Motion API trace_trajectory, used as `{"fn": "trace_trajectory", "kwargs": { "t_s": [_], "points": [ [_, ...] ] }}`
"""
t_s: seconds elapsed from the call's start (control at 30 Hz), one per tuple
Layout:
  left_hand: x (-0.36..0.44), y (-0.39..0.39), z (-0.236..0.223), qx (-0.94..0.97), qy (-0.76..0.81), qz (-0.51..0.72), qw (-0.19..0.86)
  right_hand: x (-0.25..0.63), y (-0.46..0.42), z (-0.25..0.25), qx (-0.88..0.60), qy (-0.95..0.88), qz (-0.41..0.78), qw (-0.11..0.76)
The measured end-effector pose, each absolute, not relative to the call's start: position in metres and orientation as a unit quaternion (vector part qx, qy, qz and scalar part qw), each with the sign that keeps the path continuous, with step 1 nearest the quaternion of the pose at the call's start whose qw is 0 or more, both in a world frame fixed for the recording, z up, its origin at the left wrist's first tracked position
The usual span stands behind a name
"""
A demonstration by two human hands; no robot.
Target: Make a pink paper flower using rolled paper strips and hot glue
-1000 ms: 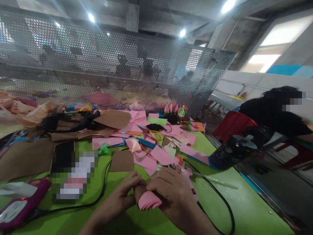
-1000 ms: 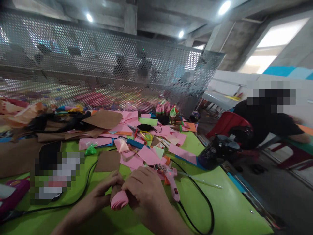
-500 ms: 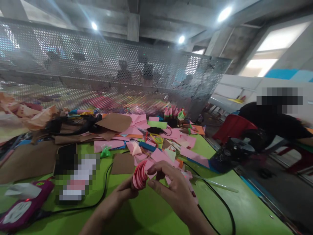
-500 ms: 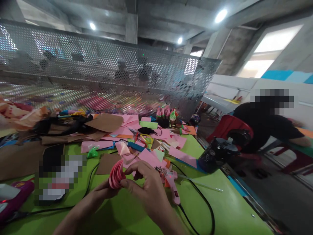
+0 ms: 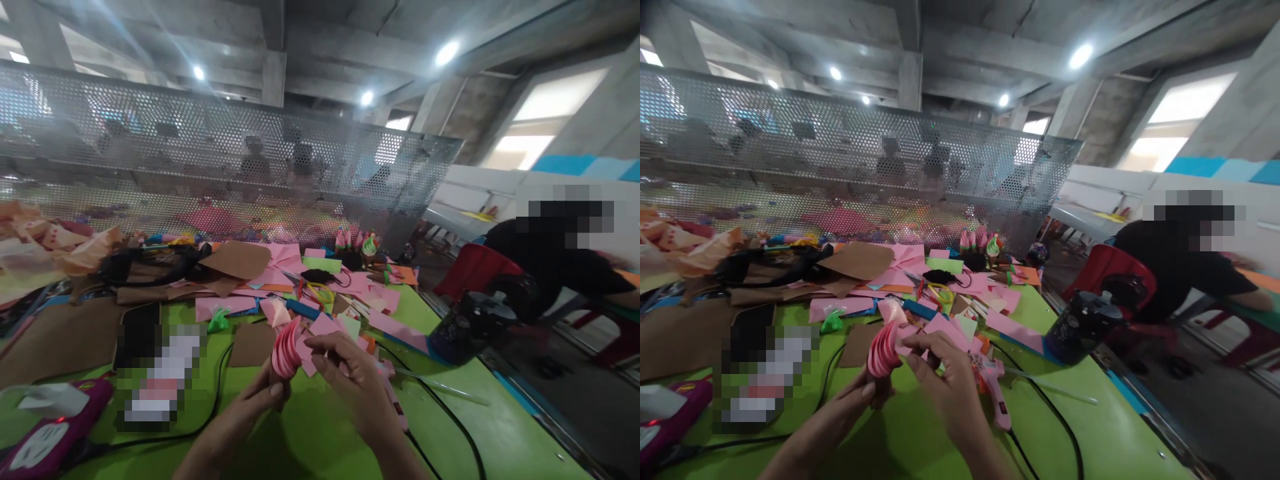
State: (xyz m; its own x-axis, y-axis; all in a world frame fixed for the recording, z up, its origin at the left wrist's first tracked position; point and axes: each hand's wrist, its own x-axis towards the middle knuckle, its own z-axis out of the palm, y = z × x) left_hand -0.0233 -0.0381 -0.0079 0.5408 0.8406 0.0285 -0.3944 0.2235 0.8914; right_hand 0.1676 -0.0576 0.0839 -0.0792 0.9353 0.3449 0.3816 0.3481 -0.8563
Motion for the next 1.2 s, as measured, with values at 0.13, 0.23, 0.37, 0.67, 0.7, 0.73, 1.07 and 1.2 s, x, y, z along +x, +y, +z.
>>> {"fn": "trace_trajectory", "kwargs": {
  "t_s": [0.13,0.23,0.37,0.67,0.7,0.73,1.07,1.2],
  "points": [
    [-0.025,-0.039,-0.011,0.462,0.281,0.420,0.729,0.178,-0.059,0.076,-0.512,-0.658,0.275,0.479],
    [-0.024,-0.037,-0.015,0.466,0.306,0.429,0.711,0.188,-0.061,0.067,-0.533,-0.660,0.242,0.471],
    [-0.021,-0.034,-0.015,0.475,0.329,0.445,0.684,0.208,-0.069,0.061,-0.569,-0.656,0.199,0.455],
    [-0.025,-0.033,-0.018,0.457,0.386,0.459,0.657,0.267,-0.107,0.041,-0.654,-0.622,0.112,0.417],
    [-0.026,-0.034,-0.018,0.434,0.396,0.459,0.667,0.272,-0.111,0.036,-0.668,-0.622,0.095,0.398],
    [-0.027,-0.034,-0.018,0.409,0.402,0.458,0.679,0.275,-0.115,0.031,-0.682,-0.621,0.074,0.379],
    [-0.003,-0.019,-0.029,0.341,0.457,0.511,0.643,0.267,-0.123,0.002,-0.771,-0.597,0.030,0.220],
    [-0.017,-0.023,-0.028,0.420,0.518,0.507,0.546,0.272,-0.122,-0.004,-0.767,-0.601,0.016,0.224]
  ]
}}
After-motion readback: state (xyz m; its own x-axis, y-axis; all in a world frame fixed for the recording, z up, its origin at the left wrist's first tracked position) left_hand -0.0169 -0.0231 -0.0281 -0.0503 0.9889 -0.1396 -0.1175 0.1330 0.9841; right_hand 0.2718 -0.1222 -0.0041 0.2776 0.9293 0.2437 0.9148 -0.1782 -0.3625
